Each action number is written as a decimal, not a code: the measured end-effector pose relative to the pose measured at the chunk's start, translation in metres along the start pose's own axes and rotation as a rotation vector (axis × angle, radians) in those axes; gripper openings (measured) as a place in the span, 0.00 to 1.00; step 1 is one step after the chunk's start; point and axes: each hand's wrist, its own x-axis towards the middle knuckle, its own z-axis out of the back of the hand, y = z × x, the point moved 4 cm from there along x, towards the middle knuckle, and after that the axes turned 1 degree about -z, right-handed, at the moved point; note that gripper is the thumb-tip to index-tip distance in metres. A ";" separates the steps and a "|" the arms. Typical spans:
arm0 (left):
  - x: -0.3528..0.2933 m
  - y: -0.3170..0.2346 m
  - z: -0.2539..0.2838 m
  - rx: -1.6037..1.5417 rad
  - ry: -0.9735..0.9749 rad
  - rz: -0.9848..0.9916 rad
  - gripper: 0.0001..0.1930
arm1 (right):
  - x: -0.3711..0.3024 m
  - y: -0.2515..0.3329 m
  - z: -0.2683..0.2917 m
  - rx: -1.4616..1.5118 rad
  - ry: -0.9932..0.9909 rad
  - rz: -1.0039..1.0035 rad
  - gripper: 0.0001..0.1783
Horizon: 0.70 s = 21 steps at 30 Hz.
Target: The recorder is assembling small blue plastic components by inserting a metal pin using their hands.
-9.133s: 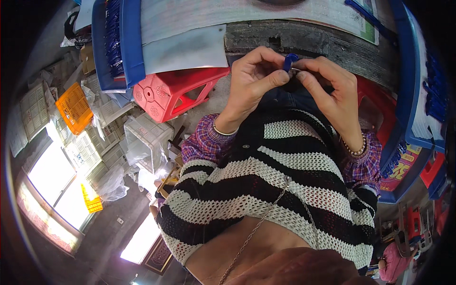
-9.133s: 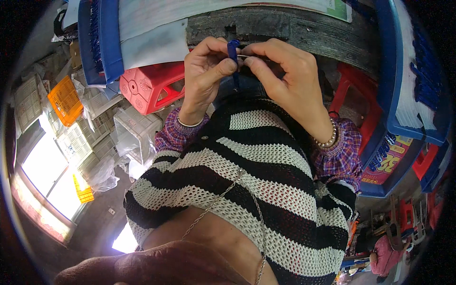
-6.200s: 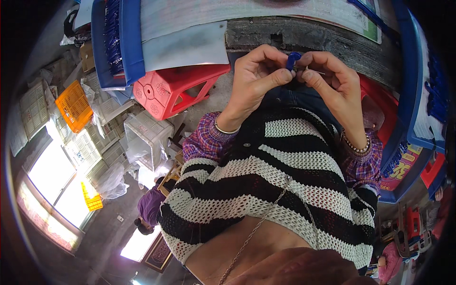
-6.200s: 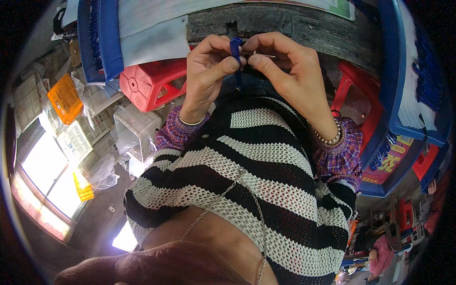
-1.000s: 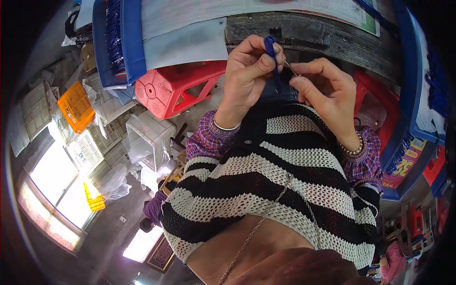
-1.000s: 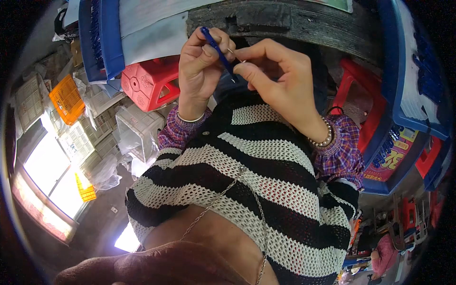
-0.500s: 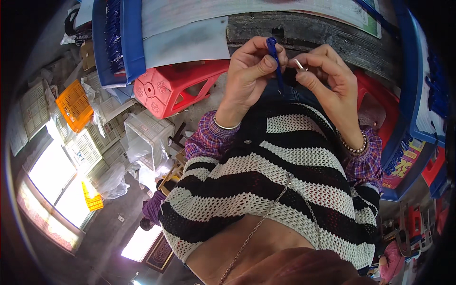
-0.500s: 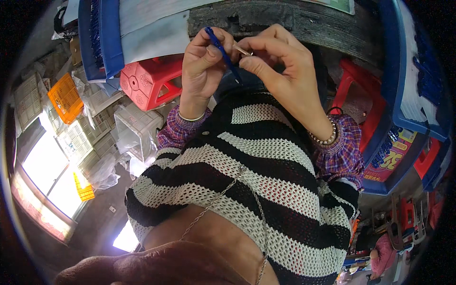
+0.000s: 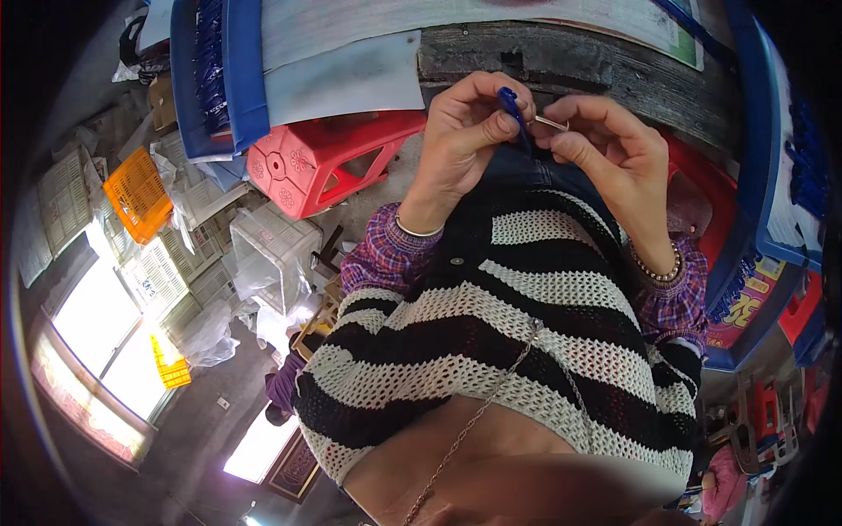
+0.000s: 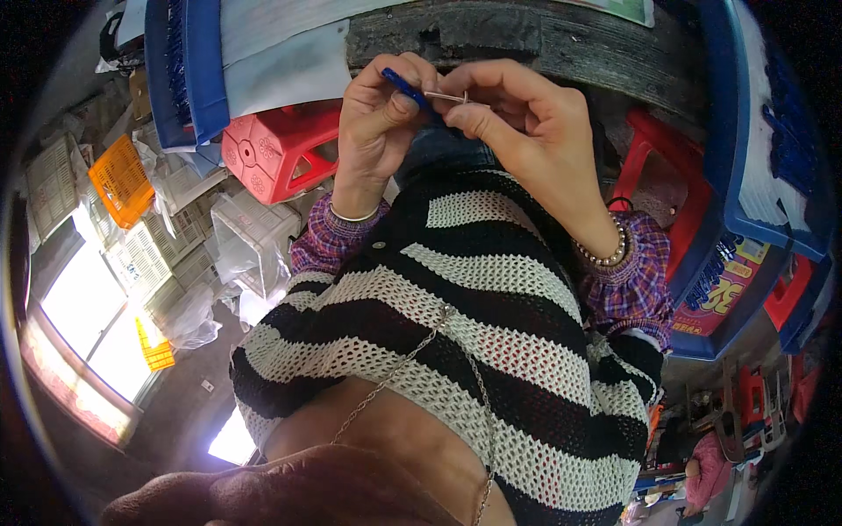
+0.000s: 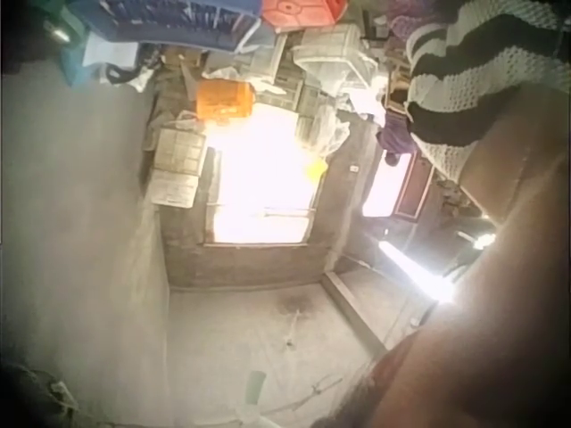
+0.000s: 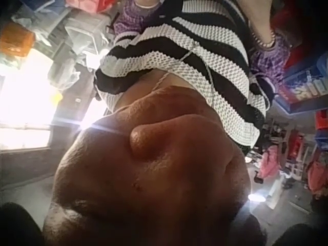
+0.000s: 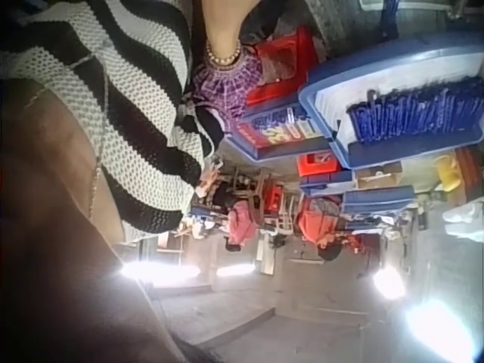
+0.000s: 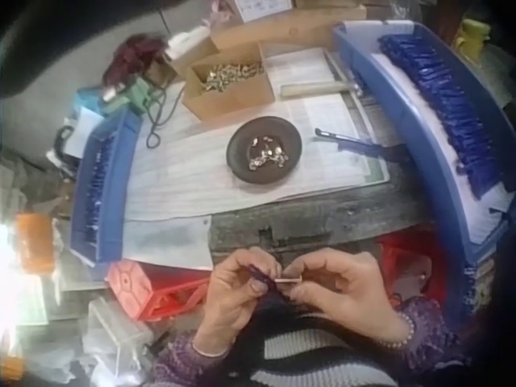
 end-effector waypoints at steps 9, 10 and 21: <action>0.001 -0.001 0.000 0.077 0.105 -0.015 0.11 | -0.003 0.004 -0.003 -0.207 0.041 0.009 0.10; 0.001 0.000 0.000 0.077 0.105 -0.014 0.11 | -0.003 0.003 -0.003 -0.207 0.040 0.009 0.10; 0.000 0.000 0.001 0.074 0.086 -0.023 0.11 | -0.003 0.004 -0.006 -0.283 0.020 0.075 0.10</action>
